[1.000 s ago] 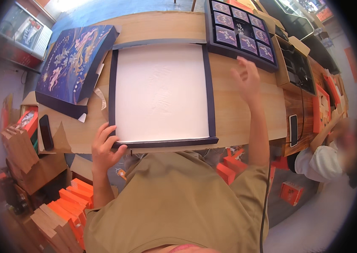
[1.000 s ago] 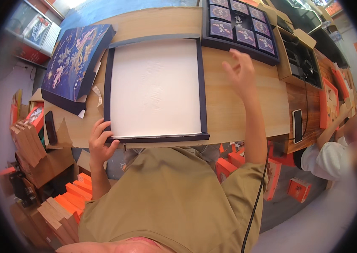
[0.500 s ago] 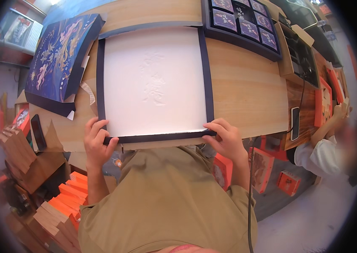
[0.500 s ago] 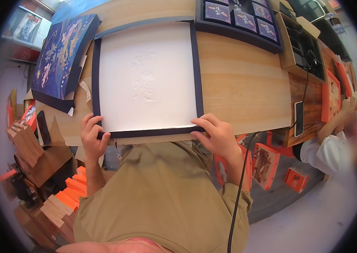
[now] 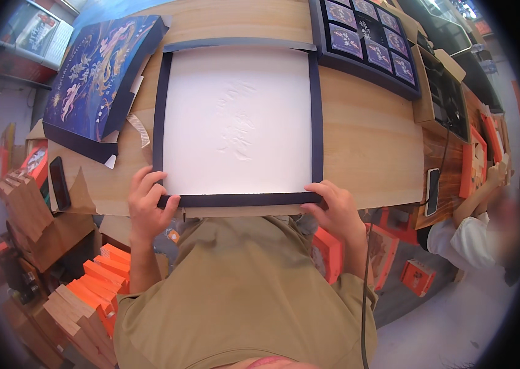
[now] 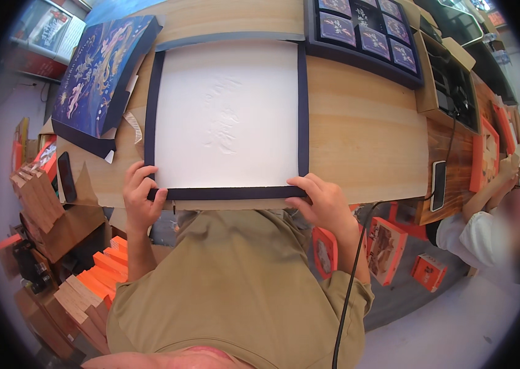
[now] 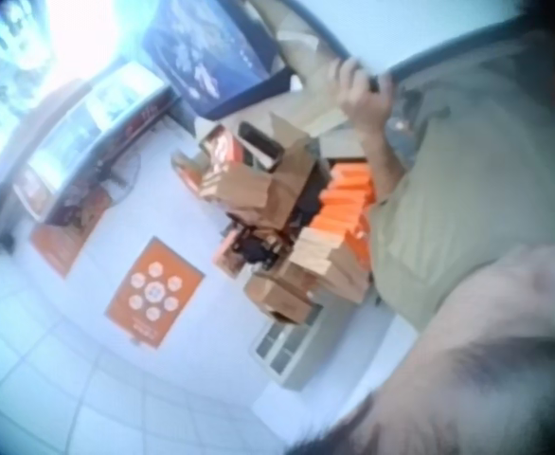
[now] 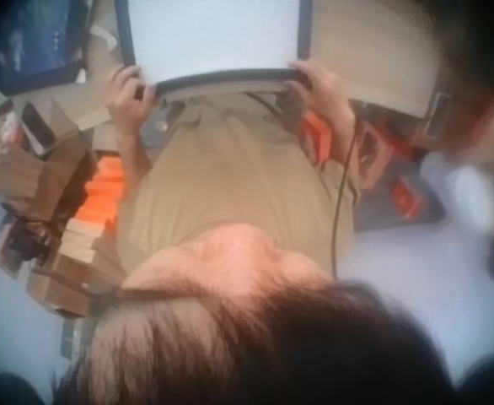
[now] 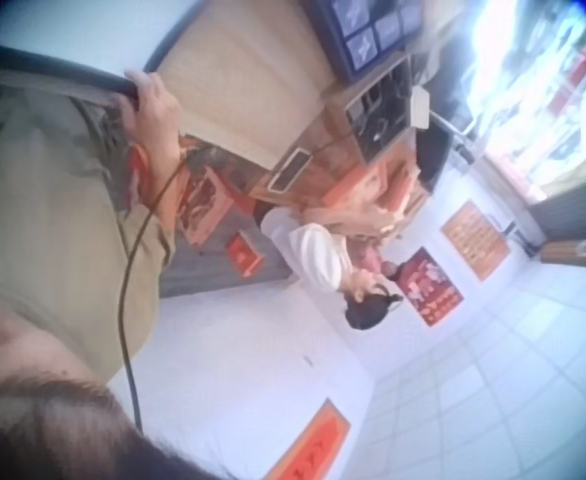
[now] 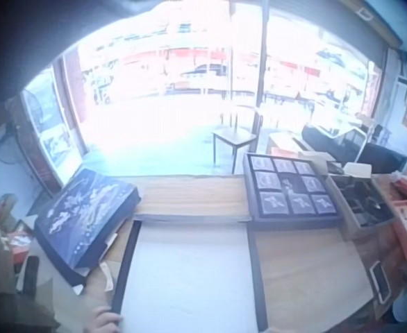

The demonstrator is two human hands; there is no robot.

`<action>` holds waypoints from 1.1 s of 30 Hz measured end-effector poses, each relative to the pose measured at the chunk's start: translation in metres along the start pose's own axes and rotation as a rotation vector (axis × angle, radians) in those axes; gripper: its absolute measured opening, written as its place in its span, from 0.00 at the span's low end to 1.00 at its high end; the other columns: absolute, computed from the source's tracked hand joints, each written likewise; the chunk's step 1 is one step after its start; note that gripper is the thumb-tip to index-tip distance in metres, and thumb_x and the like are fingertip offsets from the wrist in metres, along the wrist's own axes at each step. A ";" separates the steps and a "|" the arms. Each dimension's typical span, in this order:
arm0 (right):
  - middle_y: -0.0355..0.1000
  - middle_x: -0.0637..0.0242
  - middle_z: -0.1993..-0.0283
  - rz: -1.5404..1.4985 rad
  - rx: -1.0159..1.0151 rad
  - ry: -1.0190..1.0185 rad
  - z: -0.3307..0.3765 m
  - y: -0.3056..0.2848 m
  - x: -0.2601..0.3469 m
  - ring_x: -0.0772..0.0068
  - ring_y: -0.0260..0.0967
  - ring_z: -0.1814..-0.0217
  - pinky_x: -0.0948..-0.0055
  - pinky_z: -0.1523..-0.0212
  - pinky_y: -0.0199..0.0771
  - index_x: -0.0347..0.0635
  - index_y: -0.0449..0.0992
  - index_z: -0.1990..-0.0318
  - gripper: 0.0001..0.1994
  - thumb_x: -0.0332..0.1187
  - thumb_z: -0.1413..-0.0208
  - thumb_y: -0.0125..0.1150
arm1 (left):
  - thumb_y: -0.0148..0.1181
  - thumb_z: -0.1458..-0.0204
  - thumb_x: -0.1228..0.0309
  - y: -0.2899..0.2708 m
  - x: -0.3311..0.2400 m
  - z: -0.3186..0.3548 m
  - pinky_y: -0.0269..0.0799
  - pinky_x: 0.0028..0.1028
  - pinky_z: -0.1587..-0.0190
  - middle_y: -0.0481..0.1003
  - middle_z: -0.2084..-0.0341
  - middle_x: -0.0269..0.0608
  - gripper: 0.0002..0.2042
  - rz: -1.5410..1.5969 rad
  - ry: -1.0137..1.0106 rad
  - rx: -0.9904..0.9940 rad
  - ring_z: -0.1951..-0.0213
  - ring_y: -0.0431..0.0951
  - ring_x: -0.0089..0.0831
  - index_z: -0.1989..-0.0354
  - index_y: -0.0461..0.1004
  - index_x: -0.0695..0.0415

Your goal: The person assembles a decorative box by inserting a tray into a sleeve, placing a lid on top, and securing it with a ribbon. The person handles the box components and ribbon by hand on a wooden table.

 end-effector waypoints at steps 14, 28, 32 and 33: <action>0.74 0.64 0.62 0.162 -0.057 -0.031 0.001 0.007 0.011 0.57 0.76 0.68 0.62 0.69 0.75 0.45 0.80 0.51 0.17 0.38 0.45 0.78 | 0.69 0.45 0.68 0.007 -0.011 -0.016 0.73 0.46 0.50 0.76 0.61 0.46 0.13 -0.136 -0.102 0.027 0.49 0.75 0.57 0.75 0.75 0.63; 0.74 0.65 0.62 0.253 -0.053 -0.045 -0.002 0.005 0.020 0.58 0.75 0.68 0.62 0.69 0.75 0.45 0.80 0.54 0.15 0.38 0.45 0.77 | 0.63 0.38 0.67 0.013 -0.009 -0.020 0.58 0.60 0.31 0.78 0.74 0.45 0.07 -0.221 -0.204 0.098 0.47 0.74 0.55 0.63 0.79 0.57; 0.74 0.68 0.62 0.337 -0.104 -0.063 -0.002 0.006 0.029 0.61 0.76 0.68 0.63 0.70 0.75 0.46 0.81 0.58 0.14 0.36 0.49 0.78 | 0.63 0.39 0.68 0.014 -0.010 -0.019 0.58 0.60 0.31 0.77 0.76 0.45 0.06 -0.290 -0.225 0.118 0.47 0.75 0.55 0.64 0.79 0.57; 0.74 0.68 0.62 0.366 -0.106 -0.068 -0.003 0.007 0.033 0.62 0.76 0.68 0.64 0.70 0.75 0.47 0.81 0.59 0.13 0.35 0.50 0.78 | 0.62 0.39 0.67 0.015 -0.010 -0.019 0.57 0.61 0.31 0.77 0.76 0.46 0.07 -0.303 -0.233 0.132 0.47 0.75 0.55 0.64 0.79 0.57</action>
Point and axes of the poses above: each hand's wrist, its own z-axis away from the middle knuckle, its own y-axis out of the palm, x = y × z, the point moved 8 cm from there along -z, towards the middle knuckle
